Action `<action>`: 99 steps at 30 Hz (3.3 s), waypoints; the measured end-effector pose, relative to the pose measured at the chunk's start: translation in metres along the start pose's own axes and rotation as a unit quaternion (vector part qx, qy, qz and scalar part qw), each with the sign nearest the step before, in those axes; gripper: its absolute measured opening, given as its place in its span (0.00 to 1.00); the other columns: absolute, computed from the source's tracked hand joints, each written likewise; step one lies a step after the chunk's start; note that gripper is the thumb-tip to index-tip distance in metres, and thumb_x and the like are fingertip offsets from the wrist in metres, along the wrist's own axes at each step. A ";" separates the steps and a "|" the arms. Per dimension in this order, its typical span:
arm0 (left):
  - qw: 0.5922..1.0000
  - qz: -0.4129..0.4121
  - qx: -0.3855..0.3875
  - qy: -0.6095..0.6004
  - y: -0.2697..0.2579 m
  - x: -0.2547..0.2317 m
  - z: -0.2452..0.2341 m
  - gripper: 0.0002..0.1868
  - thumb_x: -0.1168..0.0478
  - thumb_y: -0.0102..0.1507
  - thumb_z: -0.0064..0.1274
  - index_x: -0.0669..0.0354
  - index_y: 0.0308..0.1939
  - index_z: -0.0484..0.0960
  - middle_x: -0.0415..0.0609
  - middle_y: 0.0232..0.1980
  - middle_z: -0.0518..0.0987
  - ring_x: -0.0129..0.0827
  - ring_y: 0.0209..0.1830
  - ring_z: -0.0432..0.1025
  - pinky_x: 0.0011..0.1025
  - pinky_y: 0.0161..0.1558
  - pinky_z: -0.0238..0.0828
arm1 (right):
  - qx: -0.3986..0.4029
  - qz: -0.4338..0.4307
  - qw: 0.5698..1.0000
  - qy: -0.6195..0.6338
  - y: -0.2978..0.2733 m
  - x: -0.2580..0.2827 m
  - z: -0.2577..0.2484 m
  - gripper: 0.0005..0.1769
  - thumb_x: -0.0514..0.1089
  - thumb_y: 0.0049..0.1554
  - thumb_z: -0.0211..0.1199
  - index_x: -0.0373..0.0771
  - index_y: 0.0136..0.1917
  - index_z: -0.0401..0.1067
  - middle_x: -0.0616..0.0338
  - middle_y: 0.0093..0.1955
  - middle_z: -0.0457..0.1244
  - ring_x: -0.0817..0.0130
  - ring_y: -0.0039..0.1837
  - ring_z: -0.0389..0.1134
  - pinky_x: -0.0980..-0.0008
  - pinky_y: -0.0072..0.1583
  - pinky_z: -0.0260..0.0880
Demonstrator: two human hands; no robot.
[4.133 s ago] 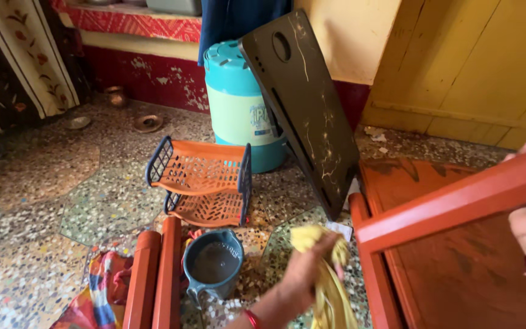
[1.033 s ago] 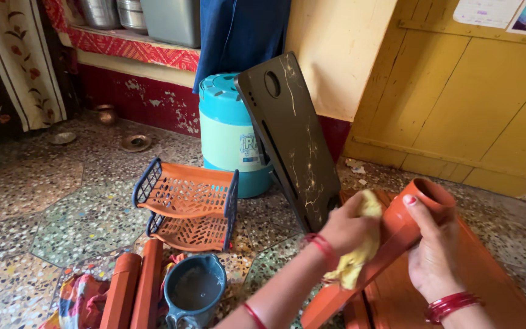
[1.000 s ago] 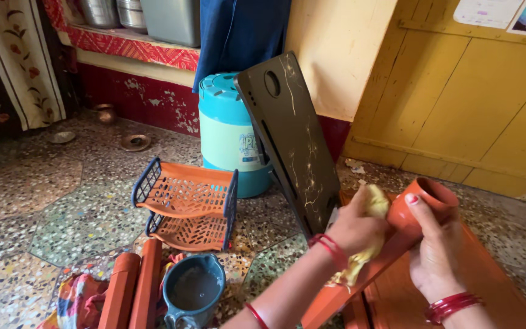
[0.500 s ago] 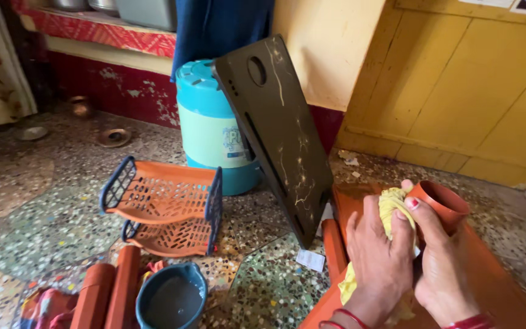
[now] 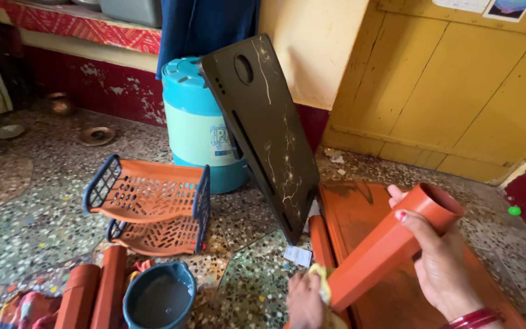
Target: The person wipes several orange plastic pipes with a yellow cloth, dipping the cloth into a small blue pitcher of water between wipes. The pipes are handled one at a time and placed back on the floor.
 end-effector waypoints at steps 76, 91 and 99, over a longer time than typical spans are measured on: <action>0.982 0.029 0.045 -0.179 -0.019 -0.254 -0.096 0.24 0.43 0.71 0.27 0.58 0.43 0.71 0.59 0.34 0.79 0.59 0.39 0.75 0.52 0.43 0.64 | -0.052 -0.115 0.989 0.082 -0.006 0.018 0.010 0.16 0.43 0.57 0.61 0.33 0.57 0.71 0.53 0.54 0.66 0.63 0.58 0.69 0.61 0.62 0.70; 0.947 -0.125 0.117 -0.272 -0.019 -0.080 -0.067 0.30 0.41 0.71 0.37 0.68 0.47 0.78 0.54 0.41 0.80 0.41 0.42 0.73 0.41 0.50 0.72 | 0.035 -0.129 0.983 0.123 -0.029 0.039 0.013 0.19 0.48 0.60 0.57 0.42 0.63 0.63 0.58 0.55 0.63 0.61 0.57 0.67 0.56 0.62 0.70; 0.944 0.005 0.043 -0.326 -0.007 -0.257 -0.117 0.25 0.44 0.72 0.33 0.63 0.48 0.75 0.53 0.45 0.78 0.38 0.45 0.70 0.33 0.53 0.67 | -0.007 -0.171 0.984 0.040 -0.031 0.037 0.032 0.17 0.43 0.65 0.52 0.35 0.65 0.66 0.51 0.59 0.67 0.66 0.63 0.68 0.67 0.68 0.65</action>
Point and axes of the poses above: each hand's wrist, its own y-axis towards the middle knuckle, its own z-axis out of the palm, x = y × z, the point moved 7 cm from there along y, towards the middle knuckle
